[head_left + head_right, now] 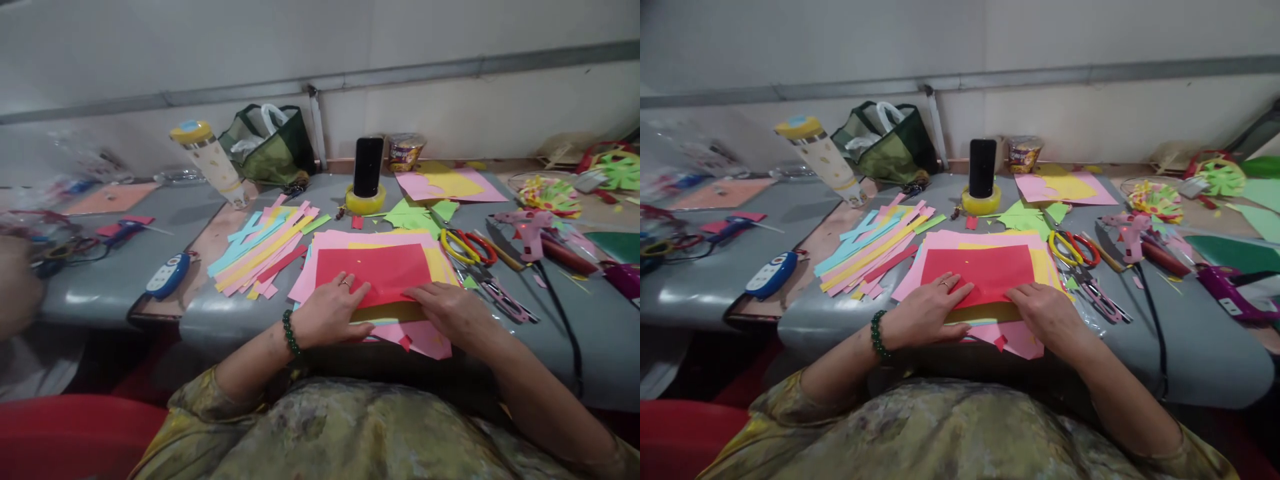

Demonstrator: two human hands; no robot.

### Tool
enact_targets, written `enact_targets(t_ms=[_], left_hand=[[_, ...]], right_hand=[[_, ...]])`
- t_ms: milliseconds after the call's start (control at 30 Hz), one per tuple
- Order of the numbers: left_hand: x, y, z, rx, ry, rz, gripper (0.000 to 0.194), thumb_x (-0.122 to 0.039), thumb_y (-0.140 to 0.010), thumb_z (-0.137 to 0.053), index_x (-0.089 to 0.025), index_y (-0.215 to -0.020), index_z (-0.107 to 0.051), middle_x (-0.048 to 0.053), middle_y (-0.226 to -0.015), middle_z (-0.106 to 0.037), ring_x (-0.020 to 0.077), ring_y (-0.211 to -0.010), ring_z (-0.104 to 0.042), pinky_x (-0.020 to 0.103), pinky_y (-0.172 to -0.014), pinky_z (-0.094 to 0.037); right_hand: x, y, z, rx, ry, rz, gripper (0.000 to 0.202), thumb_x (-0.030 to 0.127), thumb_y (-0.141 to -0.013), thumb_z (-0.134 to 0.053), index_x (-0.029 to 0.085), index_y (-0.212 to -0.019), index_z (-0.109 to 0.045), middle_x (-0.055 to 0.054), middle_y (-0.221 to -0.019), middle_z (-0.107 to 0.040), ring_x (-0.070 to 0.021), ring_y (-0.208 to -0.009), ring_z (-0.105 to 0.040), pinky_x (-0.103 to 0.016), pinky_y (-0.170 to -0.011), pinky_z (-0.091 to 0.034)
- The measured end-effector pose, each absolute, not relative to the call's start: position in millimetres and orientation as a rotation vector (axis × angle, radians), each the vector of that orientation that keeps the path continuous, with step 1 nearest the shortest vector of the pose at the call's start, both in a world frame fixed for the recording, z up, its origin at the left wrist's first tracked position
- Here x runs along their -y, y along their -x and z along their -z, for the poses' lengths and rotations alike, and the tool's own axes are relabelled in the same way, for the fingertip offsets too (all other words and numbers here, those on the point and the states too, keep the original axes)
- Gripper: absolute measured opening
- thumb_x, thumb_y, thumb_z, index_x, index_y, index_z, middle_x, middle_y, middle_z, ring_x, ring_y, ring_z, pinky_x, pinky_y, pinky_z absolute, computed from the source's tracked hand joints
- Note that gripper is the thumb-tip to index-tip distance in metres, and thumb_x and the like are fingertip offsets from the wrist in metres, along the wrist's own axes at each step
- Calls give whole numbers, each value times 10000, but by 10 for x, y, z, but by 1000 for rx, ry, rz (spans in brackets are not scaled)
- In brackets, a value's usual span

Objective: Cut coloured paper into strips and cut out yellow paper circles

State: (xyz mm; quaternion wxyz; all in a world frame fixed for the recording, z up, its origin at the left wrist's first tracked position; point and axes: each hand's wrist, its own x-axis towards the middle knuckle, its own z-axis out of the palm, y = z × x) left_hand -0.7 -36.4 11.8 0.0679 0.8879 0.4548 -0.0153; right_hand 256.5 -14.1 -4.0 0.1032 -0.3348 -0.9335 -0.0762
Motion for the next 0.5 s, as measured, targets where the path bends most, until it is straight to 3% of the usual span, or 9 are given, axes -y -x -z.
enact_targets(t_ms=[133,200,333,433,500], left_hand=[[279,102,-274,-1313,-2612,143,423,-200,-925,-529,-184,-1346,-561,121,-1207,-707,259,-1108,-677,351,-915,-543],[214,155,-358,-1346,-2552,223,426,-74,-885,-473,-188,-1269,-617,101,-1143,-739,237,-1035,-702,312,-844,-541],[34,253,-480,-1336,-2514,206,316,-68,-887,-442,-180,-1064,-678,80,-971,-763,208,-869,-706,267,-722,-500],[-94,307,-527,-1299,-2533,121,267,-81,-898,-425,-177,-934,-671,62,-865,-743,176,-750,-668,244,-657,-459],[-139,312,-545,-1290,-2549,105,253,-90,-904,-431,-176,-914,-669,58,-852,-739,167,-732,-656,240,-653,-451]], right_hand=[[53,-2601,32,2735,1087,193,343,-7,-824,-460,208,-946,-699,-35,-792,-756,-177,-698,-702,-254,-606,-504],[58,-2610,-7,2624,1069,252,303,34,-856,-479,202,-1000,-685,-56,-850,-763,-197,-753,-708,-286,-648,-532],[239,-2582,-168,2273,777,417,225,129,-900,-620,203,-1113,-629,-91,-979,-758,-222,-874,-690,-355,-793,-549],[398,-2500,-243,2352,676,327,172,143,-920,-630,222,-1073,-626,-34,-851,-743,-171,-730,-648,-299,-699,-524],[432,-2428,-208,2516,713,256,128,195,-929,-632,184,-1056,-640,-64,-882,-741,-190,-758,-649,-303,-671,-516]])
